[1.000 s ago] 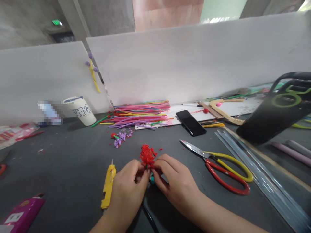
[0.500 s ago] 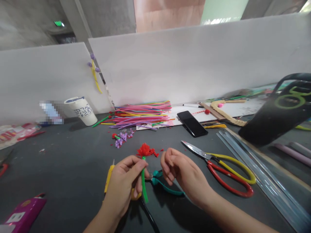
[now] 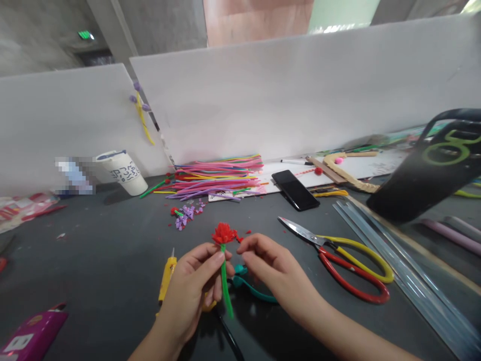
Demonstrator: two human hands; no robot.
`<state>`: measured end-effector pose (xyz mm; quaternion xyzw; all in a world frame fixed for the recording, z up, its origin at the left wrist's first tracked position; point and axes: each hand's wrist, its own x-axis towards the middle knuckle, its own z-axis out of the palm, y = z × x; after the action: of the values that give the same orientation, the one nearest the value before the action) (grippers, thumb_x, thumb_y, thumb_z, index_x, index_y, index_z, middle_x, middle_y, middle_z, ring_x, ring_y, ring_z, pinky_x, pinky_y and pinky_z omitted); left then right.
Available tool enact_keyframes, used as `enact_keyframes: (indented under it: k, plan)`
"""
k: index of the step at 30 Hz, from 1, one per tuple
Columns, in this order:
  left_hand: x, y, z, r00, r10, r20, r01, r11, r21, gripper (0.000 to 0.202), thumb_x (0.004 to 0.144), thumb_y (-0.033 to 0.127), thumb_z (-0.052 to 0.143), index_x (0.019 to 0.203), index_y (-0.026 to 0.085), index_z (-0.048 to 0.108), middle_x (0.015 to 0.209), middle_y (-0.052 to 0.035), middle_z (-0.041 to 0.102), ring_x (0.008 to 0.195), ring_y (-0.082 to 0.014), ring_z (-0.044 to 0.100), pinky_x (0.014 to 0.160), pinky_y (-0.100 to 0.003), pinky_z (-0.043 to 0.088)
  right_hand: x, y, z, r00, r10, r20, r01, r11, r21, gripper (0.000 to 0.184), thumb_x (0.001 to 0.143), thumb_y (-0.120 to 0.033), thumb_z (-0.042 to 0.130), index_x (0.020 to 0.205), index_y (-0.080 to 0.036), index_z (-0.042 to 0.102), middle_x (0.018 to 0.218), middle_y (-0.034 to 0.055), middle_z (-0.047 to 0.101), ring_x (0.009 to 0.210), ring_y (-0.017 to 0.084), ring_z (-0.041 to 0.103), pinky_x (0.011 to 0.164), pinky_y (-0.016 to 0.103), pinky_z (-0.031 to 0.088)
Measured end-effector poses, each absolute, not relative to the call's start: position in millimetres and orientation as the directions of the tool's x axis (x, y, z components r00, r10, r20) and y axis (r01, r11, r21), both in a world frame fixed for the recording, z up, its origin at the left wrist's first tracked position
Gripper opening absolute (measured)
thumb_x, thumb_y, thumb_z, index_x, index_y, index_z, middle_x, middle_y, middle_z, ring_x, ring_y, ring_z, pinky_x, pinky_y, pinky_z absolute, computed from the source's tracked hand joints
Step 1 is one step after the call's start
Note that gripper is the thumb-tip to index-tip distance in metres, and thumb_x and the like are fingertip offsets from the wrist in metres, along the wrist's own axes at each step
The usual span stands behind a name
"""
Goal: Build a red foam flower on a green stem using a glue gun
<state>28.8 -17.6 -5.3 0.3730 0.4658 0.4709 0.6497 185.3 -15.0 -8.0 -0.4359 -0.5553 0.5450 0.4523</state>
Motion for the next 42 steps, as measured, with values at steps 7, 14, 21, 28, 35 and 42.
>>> enact_keyframes:
  k: [7,14,21,28,35,42]
  plan:
    - [27.5,-15.9,-3.9,0.145,0.954,-0.264,-0.277,0.295,0.915,0.021,0.074,0.033,0.070,0.073,0.013,0.069,0.058,0.0002,0.066,0.030,0.0016,0.039,0.031,-0.009,0.023,186.7,-11.8,-10.8,-0.149,0.988,0.037,0.171,0.062,-0.983,0.041,0.086,-0.042,0.046,0.053,-0.022,0.034,0.048,-0.0073,0.032,0.044,0.008,0.030,0.041,0.021,0.025]
    - [30.1,-18.4,-5.2,0.195,0.939,-0.285,-0.257,0.329,0.909,0.023,0.072,0.035,0.072,0.068,0.014,0.067,0.052,0.0018,0.064,0.029,0.0005,0.038,0.029,-0.010,0.023,191.7,-12.8,-12.2,-0.094,0.883,0.459,0.428,0.452,-0.783,0.006,0.084,-0.019,0.054,0.086,-0.020,0.060,0.072,-0.0012,0.062,0.061,0.012,0.056,0.058,0.023,0.042]
    - [33.3,-21.8,-6.9,0.229,0.928,-0.295,-0.231,0.346,0.909,0.024,0.070,0.036,0.073,0.066,0.013,0.065,0.051,0.0008,0.064,0.029,0.0008,0.037,0.029,-0.010,0.020,194.8,-13.7,-13.1,-0.153,0.756,0.637,0.566,0.595,-0.570,0.008,0.087,-0.015,0.053,0.084,-0.018,0.061,0.071,0.0000,0.064,0.058,0.011,0.055,0.057,0.021,0.041]
    - [33.2,-23.4,-8.6,0.263,0.920,-0.292,-0.235,0.354,0.905,0.023,0.073,0.035,0.072,0.068,0.013,0.067,0.052,0.0005,0.065,0.030,0.0007,0.039,0.030,-0.009,0.021,194.8,-12.6,-12.4,-0.212,0.627,0.750,0.683,0.643,-0.345,0.013,0.086,-0.012,0.050,0.079,-0.015,0.061,0.065,0.0018,0.062,0.057,0.013,0.054,0.056,0.023,0.040]
    - [33.5,-23.1,-7.4,0.278,0.910,-0.309,-0.250,0.379,0.891,0.022,0.071,0.034,0.073,0.066,0.014,0.065,0.050,0.0017,0.064,0.030,0.0003,0.039,0.029,-0.009,0.022,194.2,-13.1,-11.8,-0.167,0.702,0.693,0.602,0.629,-0.492,0.012,0.079,-0.010,0.048,0.073,-0.017,0.056,0.061,-0.0012,0.055,0.053,0.011,0.050,0.053,0.023,0.038]
    - [28.4,-19.5,-4.8,0.220,0.920,-0.324,-0.245,0.374,0.895,0.025,0.065,0.034,0.076,0.066,0.015,0.061,0.050,0.0017,0.065,0.029,-0.0004,0.040,0.029,-0.009,0.022,201.8,-11.8,-1.2,-0.044,0.977,0.211,-0.112,0.205,-0.972,0.015,0.082,-0.021,0.042,0.067,-0.022,0.043,0.060,-0.0052,0.047,0.049,0.010,0.043,0.047,0.022,0.037]
